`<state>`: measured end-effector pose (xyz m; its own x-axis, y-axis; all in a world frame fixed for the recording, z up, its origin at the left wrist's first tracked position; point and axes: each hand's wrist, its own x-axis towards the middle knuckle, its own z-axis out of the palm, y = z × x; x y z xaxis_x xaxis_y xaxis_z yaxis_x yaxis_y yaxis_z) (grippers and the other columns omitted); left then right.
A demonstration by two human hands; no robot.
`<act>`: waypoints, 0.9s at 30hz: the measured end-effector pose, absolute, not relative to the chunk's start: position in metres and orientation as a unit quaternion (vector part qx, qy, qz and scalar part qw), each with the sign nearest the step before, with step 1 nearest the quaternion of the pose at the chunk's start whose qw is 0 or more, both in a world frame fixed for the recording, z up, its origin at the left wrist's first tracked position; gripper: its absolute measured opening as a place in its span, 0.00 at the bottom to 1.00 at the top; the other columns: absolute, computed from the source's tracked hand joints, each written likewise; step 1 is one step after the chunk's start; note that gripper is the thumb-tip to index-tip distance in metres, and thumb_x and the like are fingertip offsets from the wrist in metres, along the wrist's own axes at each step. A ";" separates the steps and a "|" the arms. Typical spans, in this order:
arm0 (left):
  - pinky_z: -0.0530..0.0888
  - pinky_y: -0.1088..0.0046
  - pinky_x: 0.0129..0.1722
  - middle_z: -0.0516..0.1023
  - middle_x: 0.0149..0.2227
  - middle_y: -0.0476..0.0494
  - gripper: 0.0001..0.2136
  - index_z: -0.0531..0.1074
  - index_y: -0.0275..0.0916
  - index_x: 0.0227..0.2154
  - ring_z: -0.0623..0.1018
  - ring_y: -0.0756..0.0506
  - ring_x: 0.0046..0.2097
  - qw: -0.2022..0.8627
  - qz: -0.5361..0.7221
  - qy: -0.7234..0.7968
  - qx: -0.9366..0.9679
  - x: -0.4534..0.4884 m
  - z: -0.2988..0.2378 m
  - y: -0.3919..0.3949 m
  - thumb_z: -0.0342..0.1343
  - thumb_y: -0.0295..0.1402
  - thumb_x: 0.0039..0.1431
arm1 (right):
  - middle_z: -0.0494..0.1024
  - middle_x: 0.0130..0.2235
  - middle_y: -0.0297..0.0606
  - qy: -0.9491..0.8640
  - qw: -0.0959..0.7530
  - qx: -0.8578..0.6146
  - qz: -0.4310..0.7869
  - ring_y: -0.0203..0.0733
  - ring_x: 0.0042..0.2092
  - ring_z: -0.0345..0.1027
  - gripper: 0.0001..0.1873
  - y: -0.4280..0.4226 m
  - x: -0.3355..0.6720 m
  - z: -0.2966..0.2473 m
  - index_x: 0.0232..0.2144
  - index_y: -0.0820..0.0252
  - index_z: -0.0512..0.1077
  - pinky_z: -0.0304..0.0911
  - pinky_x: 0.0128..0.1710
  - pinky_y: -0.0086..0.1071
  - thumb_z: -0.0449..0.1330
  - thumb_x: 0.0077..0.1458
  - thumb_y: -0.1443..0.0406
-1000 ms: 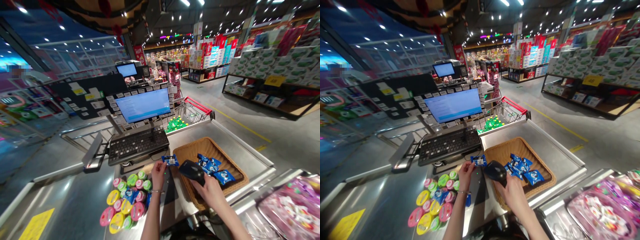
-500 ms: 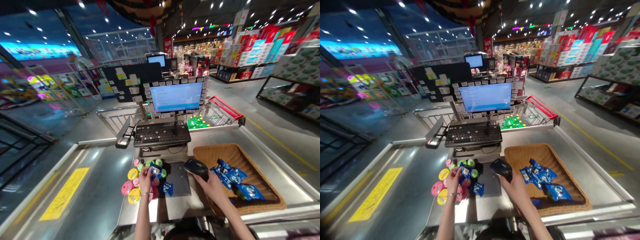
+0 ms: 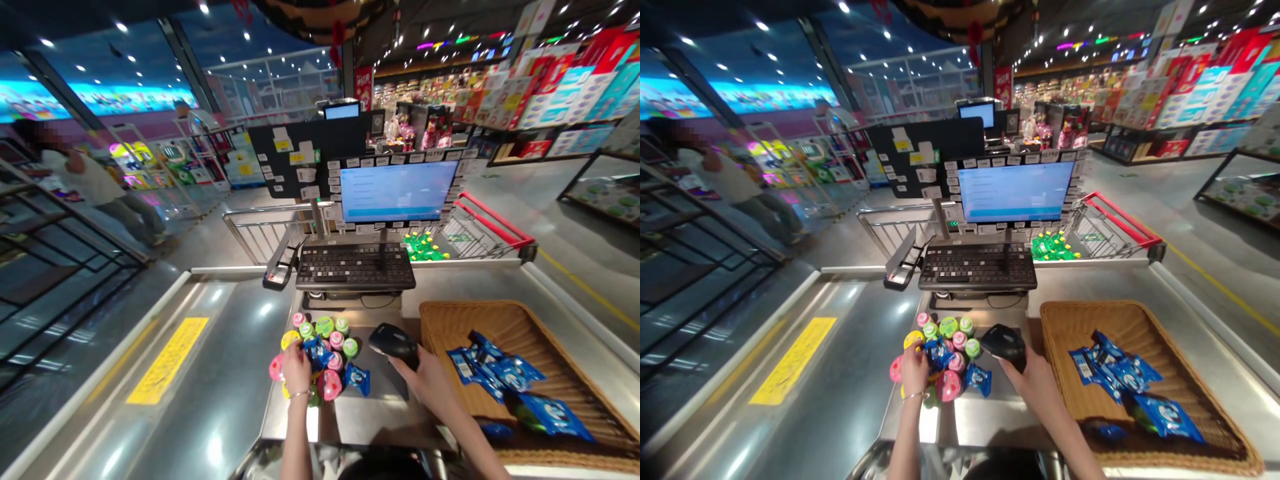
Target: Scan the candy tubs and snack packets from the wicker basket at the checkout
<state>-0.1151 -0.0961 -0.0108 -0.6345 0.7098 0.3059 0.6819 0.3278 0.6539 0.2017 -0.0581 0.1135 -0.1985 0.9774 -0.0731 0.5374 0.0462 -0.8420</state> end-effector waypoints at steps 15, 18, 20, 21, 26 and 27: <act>0.68 0.57 0.53 0.75 0.45 0.38 0.13 0.69 0.38 0.44 0.73 0.40 0.50 0.062 0.427 0.662 0.613 0.001 0.055 -0.018 0.45 0.36 0.62 | 0.81 0.34 0.46 -0.570 0.373 -0.664 0.310 0.52 0.38 0.75 0.23 -0.055 0.279 0.120 0.39 0.62 0.73 0.66 0.37 0.37 0.56 0.51 0.50; 0.69 0.58 0.53 0.75 0.45 0.39 0.12 0.70 0.39 0.44 0.73 0.41 0.50 0.135 0.425 0.590 0.674 0.069 0.067 0.012 0.47 0.36 0.62 | 0.79 0.26 0.40 -0.521 0.385 -0.707 0.284 0.48 0.30 0.73 0.25 -0.059 0.314 0.116 0.38 0.63 0.74 0.65 0.31 0.34 0.55 0.51 0.48; 0.69 0.59 0.54 0.75 0.46 0.40 0.11 0.70 0.40 0.44 0.73 0.42 0.50 0.190 0.408 0.536 0.714 0.115 0.068 0.026 0.47 0.35 0.62 | 0.75 0.20 0.36 -0.486 0.388 -0.735 0.269 0.45 0.24 0.70 0.26 -0.064 0.338 0.113 0.36 0.64 0.74 0.62 0.26 0.33 0.55 0.51 0.47; 0.69 0.60 0.54 0.75 0.46 0.40 0.11 0.69 0.40 0.44 0.73 0.43 0.50 0.216 0.396 0.509 0.733 0.136 0.067 0.032 0.48 0.34 0.61 | 0.73 0.18 0.34 -0.472 0.392 -0.746 0.261 0.44 0.22 0.68 0.26 -0.066 0.349 0.111 0.35 0.64 0.74 0.61 0.25 0.32 0.55 0.51 0.46; 0.69 0.62 0.54 0.75 0.45 0.41 0.11 0.70 0.39 0.44 0.73 0.44 0.50 0.299 0.296 0.410 0.809 0.223 0.059 0.053 0.50 0.31 0.59 | 0.69 0.15 0.31 -0.416 0.425 -0.767 0.239 0.40 0.20 0.63 0.26 -0.079 0.394 0.108 0.33 0.65 0.75 0.57 0.21 0.30 0.55 0.51 0.46; 0.69 0.63 0.54 0.75 0.45 0.41 0.11 0.70 0.39 0.44 0.73 0.44 0.49 0.307 0.268 0.401 0.820 0.237 0.057 0.056 0.50 0.31 0.59 | 0.69 0.15 0.31 -0.404 0.430 -0.772 0.237 0.40 0.20 0.63 0.26 -0.081 0.401 0.109 0.33 0.64 0.75 0.57 0.21 0.30 0.56 0.51 0.46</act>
